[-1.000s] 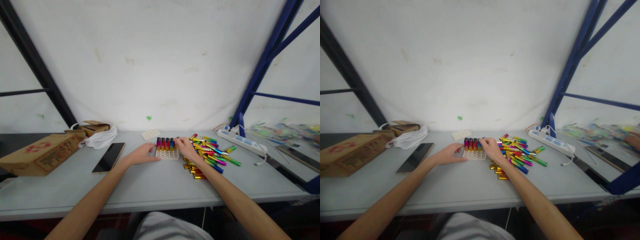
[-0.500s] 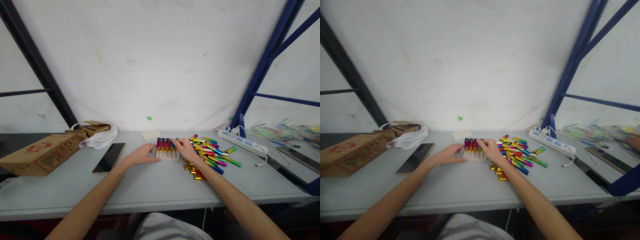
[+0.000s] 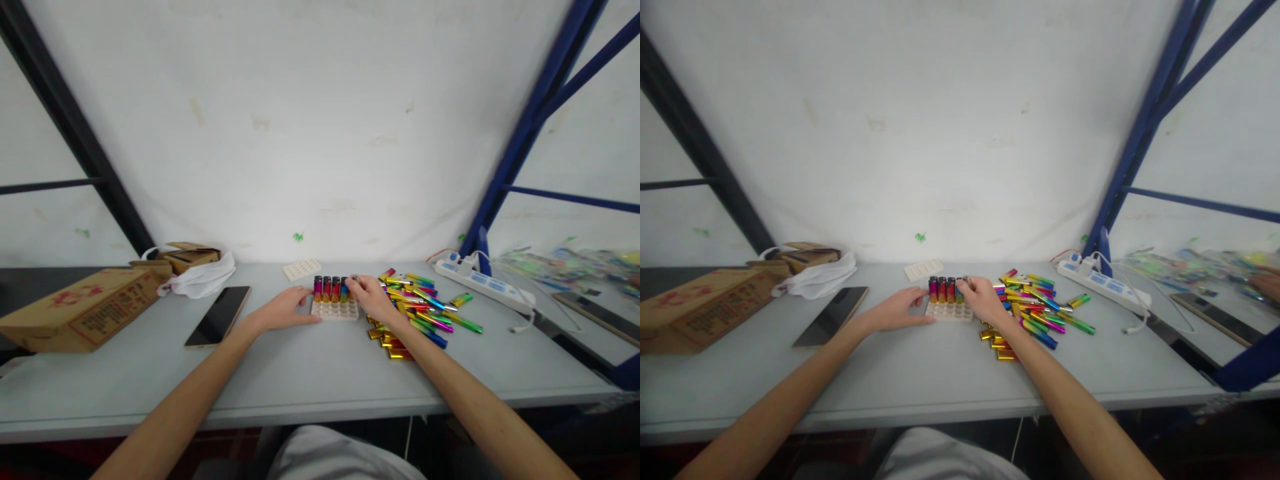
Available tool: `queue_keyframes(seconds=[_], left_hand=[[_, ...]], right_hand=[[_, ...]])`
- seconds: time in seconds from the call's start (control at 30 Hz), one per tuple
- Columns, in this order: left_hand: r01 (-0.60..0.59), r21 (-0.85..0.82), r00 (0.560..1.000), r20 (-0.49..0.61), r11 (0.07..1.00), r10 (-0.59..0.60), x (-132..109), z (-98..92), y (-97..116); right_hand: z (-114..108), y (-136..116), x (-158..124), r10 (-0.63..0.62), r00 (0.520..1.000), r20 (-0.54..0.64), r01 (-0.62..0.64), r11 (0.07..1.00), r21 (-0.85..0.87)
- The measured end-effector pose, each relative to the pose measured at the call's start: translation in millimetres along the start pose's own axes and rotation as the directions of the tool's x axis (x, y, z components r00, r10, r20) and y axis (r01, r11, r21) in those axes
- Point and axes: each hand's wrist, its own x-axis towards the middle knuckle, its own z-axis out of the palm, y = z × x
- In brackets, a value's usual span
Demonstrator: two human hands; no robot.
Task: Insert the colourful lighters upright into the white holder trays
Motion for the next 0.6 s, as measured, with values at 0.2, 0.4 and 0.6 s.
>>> queue_keyframes(seconds=[0.2, 0.4, 0.6], left_hand=[[0.004, -0.003, 1.000, -0.010, 1.000, -0.004, 0, -1.1, 2], [0.016, -0.013, 1.000, -0.009, 1.000, -0.017, -1, -1.8, 3], [0.006, -0.009, 1.000, -0.015, 1.000, -0.006, 0, -0.5, 1]], right_hand=[[-20, -11, -2, -0.082, 0.996, -0.035, 0.077, 0.990, -0.119], [-40, -11, 0, -0.243, 0.970, 0.009, 0.228, 0.895, -0.384], [-44, -1, 3, -0.188, 0.974, 0.124, 0.224, 0.864, -0.450]])
